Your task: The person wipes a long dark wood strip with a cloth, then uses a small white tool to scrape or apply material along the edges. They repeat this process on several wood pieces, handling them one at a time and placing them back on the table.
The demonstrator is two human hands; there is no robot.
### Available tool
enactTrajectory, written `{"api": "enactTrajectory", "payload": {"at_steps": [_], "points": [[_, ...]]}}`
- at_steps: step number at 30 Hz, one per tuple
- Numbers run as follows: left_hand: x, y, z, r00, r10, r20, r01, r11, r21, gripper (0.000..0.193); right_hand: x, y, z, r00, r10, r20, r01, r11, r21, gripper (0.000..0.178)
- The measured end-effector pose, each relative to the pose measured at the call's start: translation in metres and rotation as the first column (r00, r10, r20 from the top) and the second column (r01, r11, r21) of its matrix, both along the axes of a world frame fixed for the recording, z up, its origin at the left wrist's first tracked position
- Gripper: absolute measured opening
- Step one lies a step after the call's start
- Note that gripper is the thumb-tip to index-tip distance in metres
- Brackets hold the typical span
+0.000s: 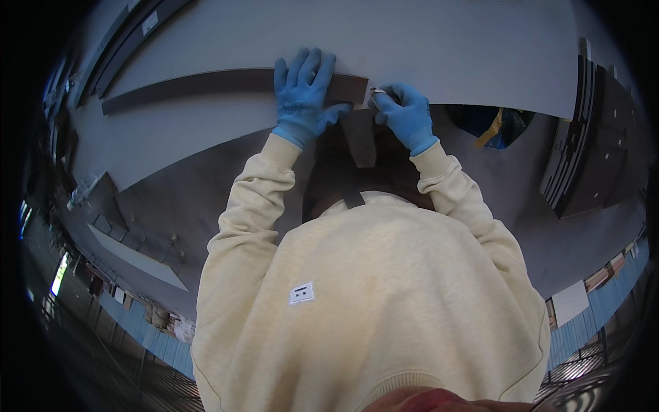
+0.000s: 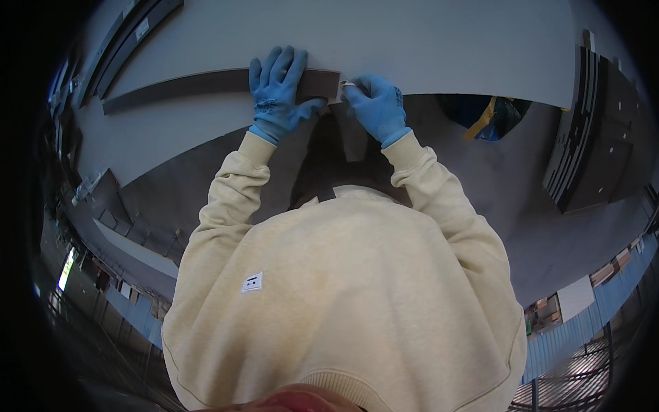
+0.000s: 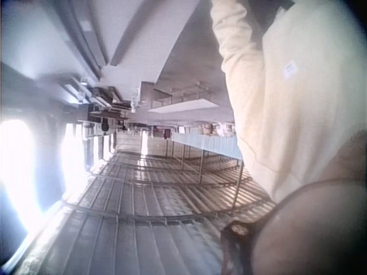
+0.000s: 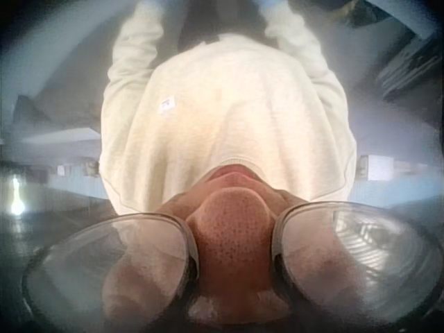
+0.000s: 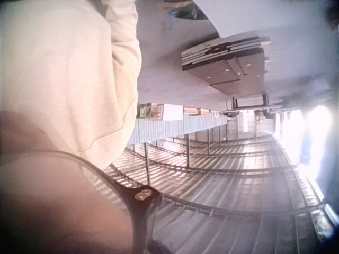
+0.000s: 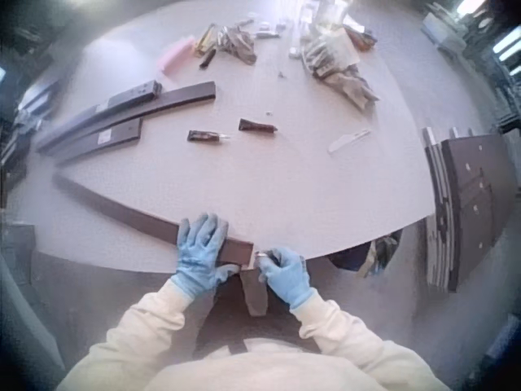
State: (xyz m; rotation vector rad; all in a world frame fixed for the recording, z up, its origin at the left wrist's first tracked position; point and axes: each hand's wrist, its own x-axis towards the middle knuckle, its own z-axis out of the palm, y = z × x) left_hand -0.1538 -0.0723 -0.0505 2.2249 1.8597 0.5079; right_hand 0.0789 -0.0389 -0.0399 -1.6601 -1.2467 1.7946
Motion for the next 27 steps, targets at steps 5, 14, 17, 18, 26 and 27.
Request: {"api": "enactTrajectory", "payload": {"at_steps": [5,14,17,18,26,27], "points": [[-0.008,-0.003,-0.021,0.999,0.001,-0.041,0.002,0.998,0.065,0.094,-0.027,-0.012,0.002,0.986,-0.160,0.041,0.160,0.987,0.003,0.022],[-0.011,-0.003,-0.030,1.000,-0.006,0.010,0.005,0.995,0.102,0.096,-0.053,-0.012,0.004,0.967,-0.180,0.181,0.161,0.980,0.115,0.025],[-0.011,-0.003,-0.028,1.000,-0.013,0.007,0.012,0.996,0.089,0.098,-0.060,-0.013,-0.005,0.947,-0.158,0.281,0.104,0.975,0.198,0.024],[-0.011,-0.003,-0.027,1.000,-0.013,0.008,0.013,0.997,0.077,0.099,-0.062,-0.013,-0.009,0.936,-0.155,0.316,0.087,0.971,0.221,0.024],[-0.012,-0.002,-0.026,1.000,-0.013,0.022,0.012,0.998,0.069,0.100,-0.074,-0.027,-0.031,0.887,-0.283,0.366,0.130,0.912,0.390,0.024],[-0.013,-0.002,-0.027,0.999,-0.011,0.032,0.009,0.997,0.072,0.099,-0.076,-0.029,-0.031,0.886,-0.315,0.342,0.160,0.898,0.411,0.025]]}}
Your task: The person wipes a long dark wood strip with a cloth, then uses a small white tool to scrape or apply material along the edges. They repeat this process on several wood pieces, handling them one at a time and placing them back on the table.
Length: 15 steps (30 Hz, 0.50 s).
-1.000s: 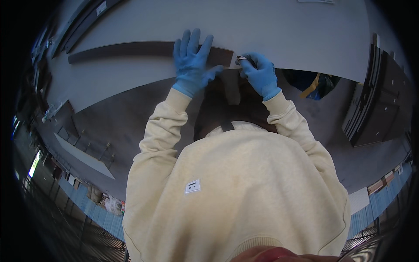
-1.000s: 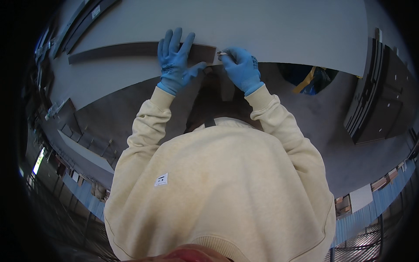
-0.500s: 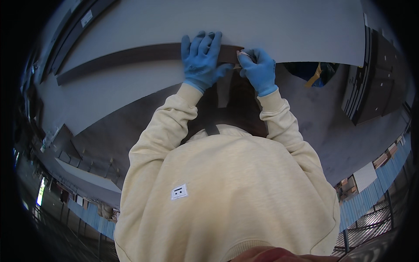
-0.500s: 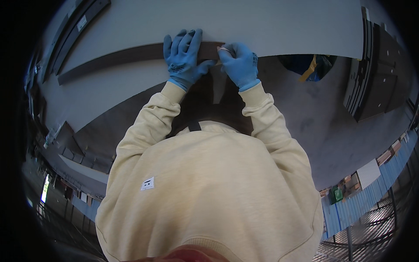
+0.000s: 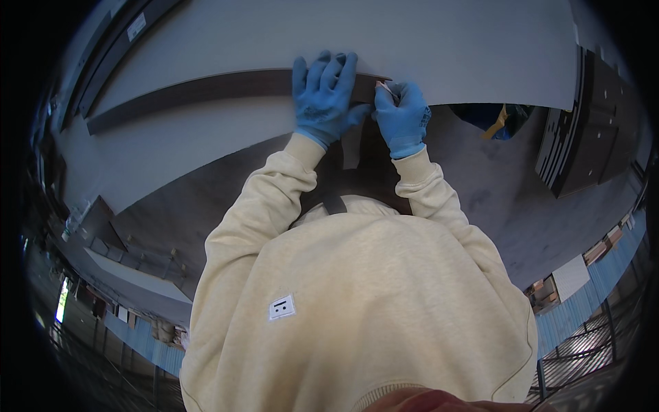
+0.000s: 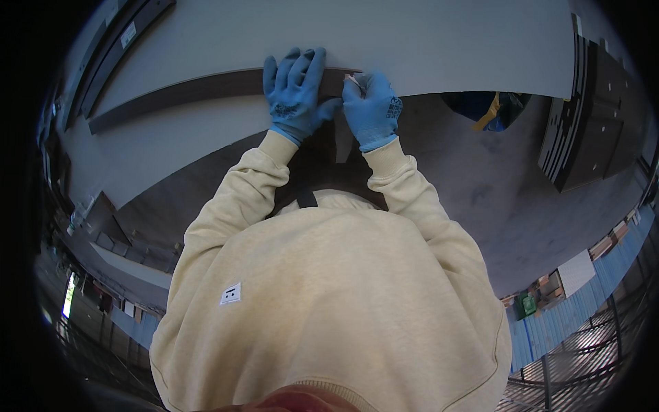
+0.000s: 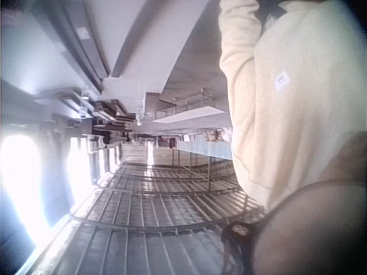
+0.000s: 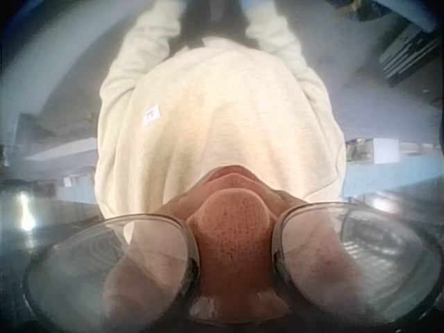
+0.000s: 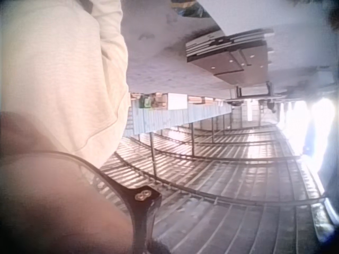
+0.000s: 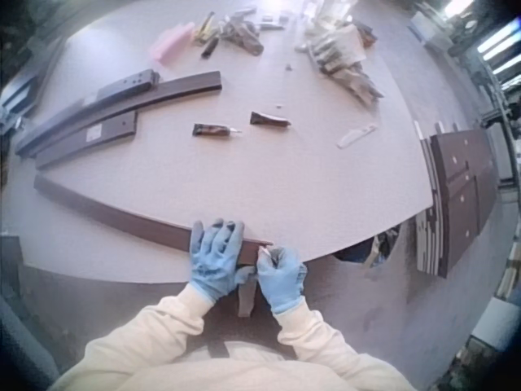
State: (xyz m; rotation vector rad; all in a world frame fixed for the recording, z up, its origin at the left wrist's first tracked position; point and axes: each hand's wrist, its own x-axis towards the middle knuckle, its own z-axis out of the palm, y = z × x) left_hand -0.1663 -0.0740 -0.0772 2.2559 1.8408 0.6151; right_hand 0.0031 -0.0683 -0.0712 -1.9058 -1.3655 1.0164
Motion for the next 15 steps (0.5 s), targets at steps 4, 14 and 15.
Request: {"api": "enactTrajectory", "payload": {"at_steps": [4,14,15], "points": [[0.000,0.000,-0.002,1.000,0.002,-0.004,-0.002,1.000,0.014,0.097,-0.002,-0.001,0.001,0.999,-0.008,0.032,0.008,1.000,-0.005,0.026],[0.000,0.001,-0.002,1.000,-0.001,-0.030,0.001,1.000,0.016,0.094,-0.002,0.012,0.018,0.996,0.033,0.087,-0.021,0.991,-0.135,0.030],[0.000,0.001,-0.002,1.000,-0.002,-0.027,0.003,1.000,0.016,0.093,-0.001,0.014,0.021,0.998,0.013,0.057,0.000,0.977,-0.215,0.031]]}}
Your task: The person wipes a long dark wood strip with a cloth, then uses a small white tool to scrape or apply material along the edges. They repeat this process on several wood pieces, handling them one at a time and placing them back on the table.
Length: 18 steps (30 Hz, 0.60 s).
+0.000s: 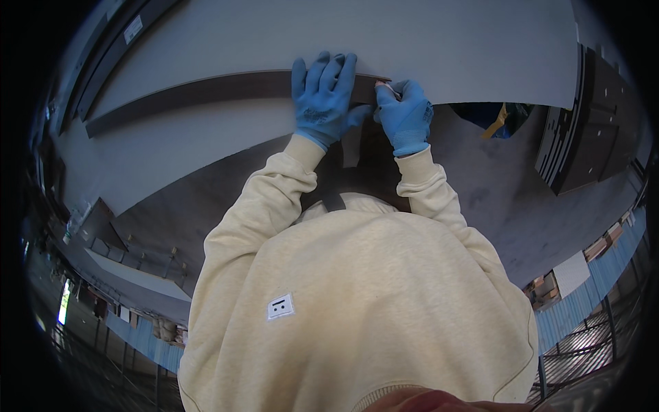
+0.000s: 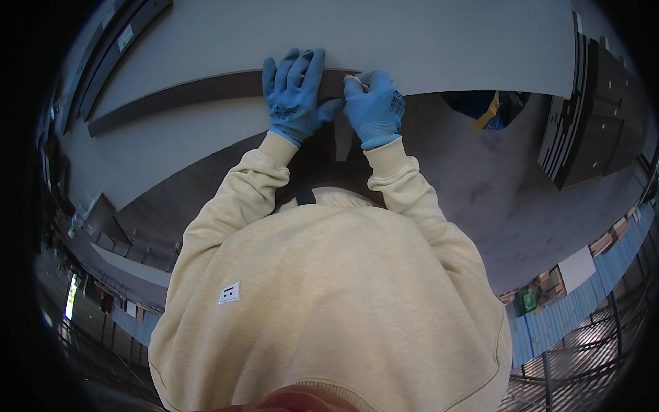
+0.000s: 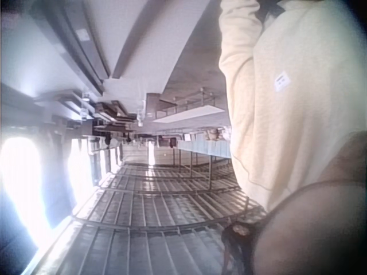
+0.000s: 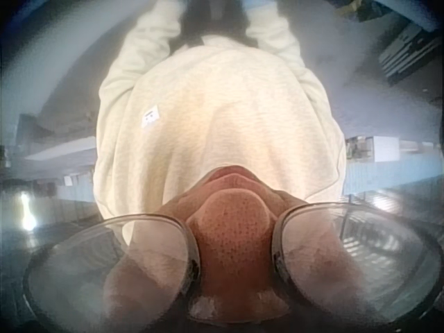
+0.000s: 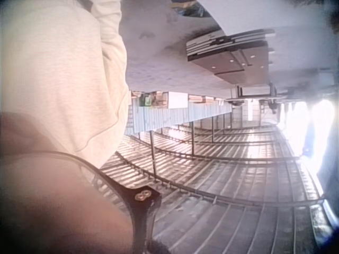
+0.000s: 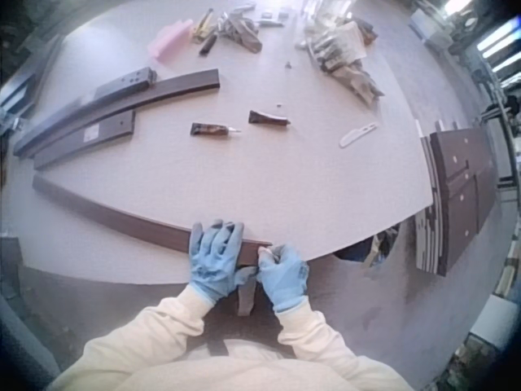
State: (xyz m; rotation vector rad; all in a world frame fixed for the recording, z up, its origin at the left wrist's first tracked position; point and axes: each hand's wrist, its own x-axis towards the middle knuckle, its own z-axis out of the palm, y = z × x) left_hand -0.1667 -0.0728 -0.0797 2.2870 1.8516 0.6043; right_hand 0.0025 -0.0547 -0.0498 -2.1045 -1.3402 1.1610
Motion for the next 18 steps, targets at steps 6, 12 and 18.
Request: {"api": "enactTrajectory", "payload": {"at_steps": [6,12,18], "points": [[-0.001,0.000,-0.003,1.000,-0.003,-0.009,0.003,1.000,0.024,0.090,0.006,0.007,0.013,0.990,-0.103,-0.094,0.087,0.983,-0.159,0.034],[0.000,0.000,-0.004,1.000,0.004,-0.015,-0.003,1.000,0.030,0.091,0.010,0.010,0.014,0.996,-0.057,-0.075,0.044,0.984,-0.170,0.035],[0.000,0.001,-0.004,1.000,0.003,0.002,-0.004,0.999,0.040,0.091,0.013,0.009,0.008,0.996,-0.063,-0.067,0.053,0.988,-0.143,0.038]]}}
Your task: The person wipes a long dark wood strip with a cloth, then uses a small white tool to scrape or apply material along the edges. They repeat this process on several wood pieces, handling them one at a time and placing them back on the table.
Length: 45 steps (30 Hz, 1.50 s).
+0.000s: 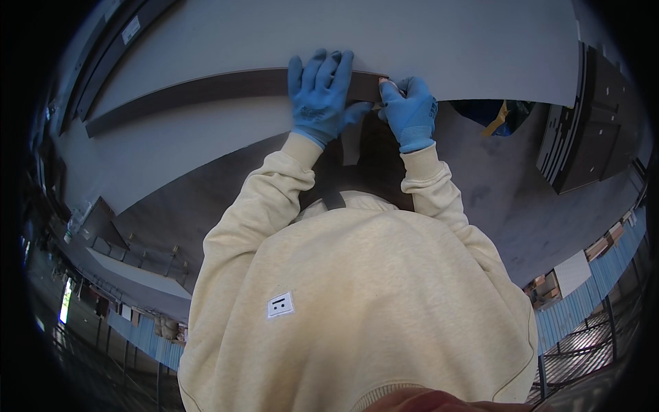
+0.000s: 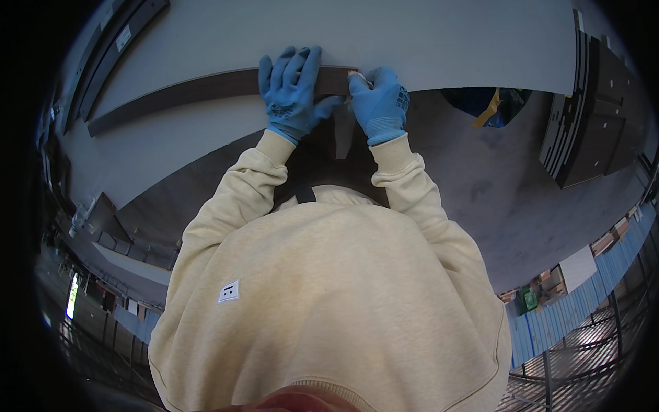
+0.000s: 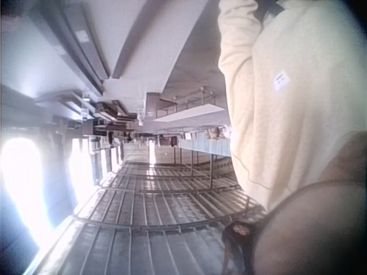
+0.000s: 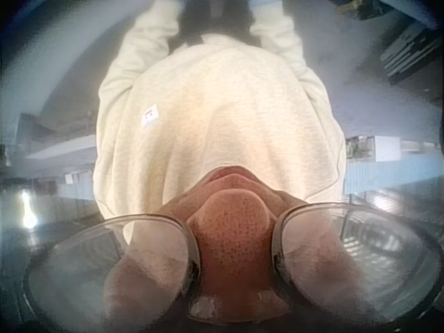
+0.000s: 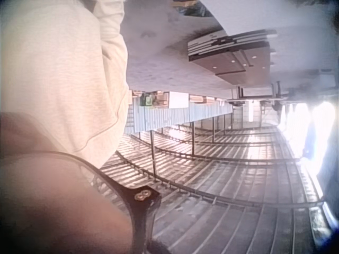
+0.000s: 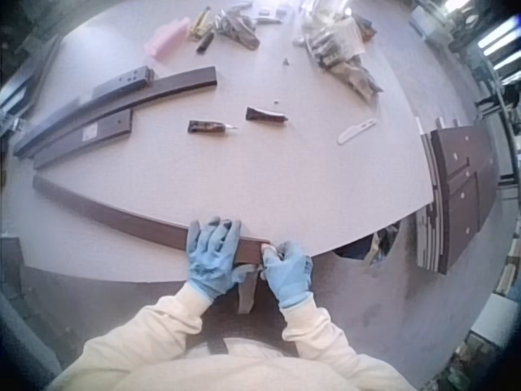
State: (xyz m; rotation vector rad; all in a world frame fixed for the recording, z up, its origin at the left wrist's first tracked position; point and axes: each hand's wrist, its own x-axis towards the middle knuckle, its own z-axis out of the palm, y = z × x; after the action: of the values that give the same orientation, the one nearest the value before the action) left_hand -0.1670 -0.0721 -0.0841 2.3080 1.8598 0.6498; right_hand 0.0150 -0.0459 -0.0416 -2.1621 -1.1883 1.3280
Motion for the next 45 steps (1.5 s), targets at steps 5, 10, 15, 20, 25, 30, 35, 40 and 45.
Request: {"api": "enactTrajectory", "payload": {"at_steps": [5,10,15,20,25,30,35,40,45], "points": [[0.000,0.000,-0.002,1.000,-0.004,-0.017,0.004,1.000,0.008,0.091,0.004,0.001,-0.009,0.996,0.058,0.074,-0.062,0.997,0.051,0.040],[0.000,0.000,-0.003,1.000,-0.001,-0.016,0.001,1.000,0.027,0.090,0.008,-0.001,-0.017,0.995,0.055,0.087,-0.062,0.996,0.071,0.041],[0.001,0.000,-0.001,1.000,-0.002,-0.017,0.002,1.000,0.008,0.090,0.008,0.002,-0.022,0.978,0.100,0.182,-0.141,0.965,0.223,0.038],[0.001,-0.001,0.001,1.000,-0.005,-0.014,0.005,1.000,-0.006,0.090,0.017,0.031,-0.007,0.996,-0.081,0.043,0.059,0.924,0.378,0.028],[0.003,-0.004,0.004,1.000,0.006,-0.001,-0.006,1.000,-0.027,0.090,0.027,0.020,0.047,0.934,-0.199,-0.298,0.298,0.892,0.339,0.024],[0.005,-0.001,0.020,0.999,-0.004,0.053,0.004,1.000,0.015,0.085,0.037,0.008,0.083,0.817,-0.226,-0.531,0.347,0.927,0.140,0.024],[0.023,-0.014,0.077,0.927,0.013,0.375,-0.015,1.000,0.001,0.074,0.045,-0.010,0.101,0.763,-0.160,-0.626,0.294,0.949,0.116,0.022],[0.054,-0.029,0.128,0.600,0.064,0.798,0.244,0.935,-0.258,0.043,0.033,-0.029,0.108,0.742,-0.076,-0.666,0.215,0.968,0.130,0.017],[0.053,-0.036,0.132,0.166,0.443,0.881,0.262,0.841,-0.472,0.024,0.026,-0.042,0.117,0.870,0.169,-0.464,0.084,0.875,0.476,0.021]]}}
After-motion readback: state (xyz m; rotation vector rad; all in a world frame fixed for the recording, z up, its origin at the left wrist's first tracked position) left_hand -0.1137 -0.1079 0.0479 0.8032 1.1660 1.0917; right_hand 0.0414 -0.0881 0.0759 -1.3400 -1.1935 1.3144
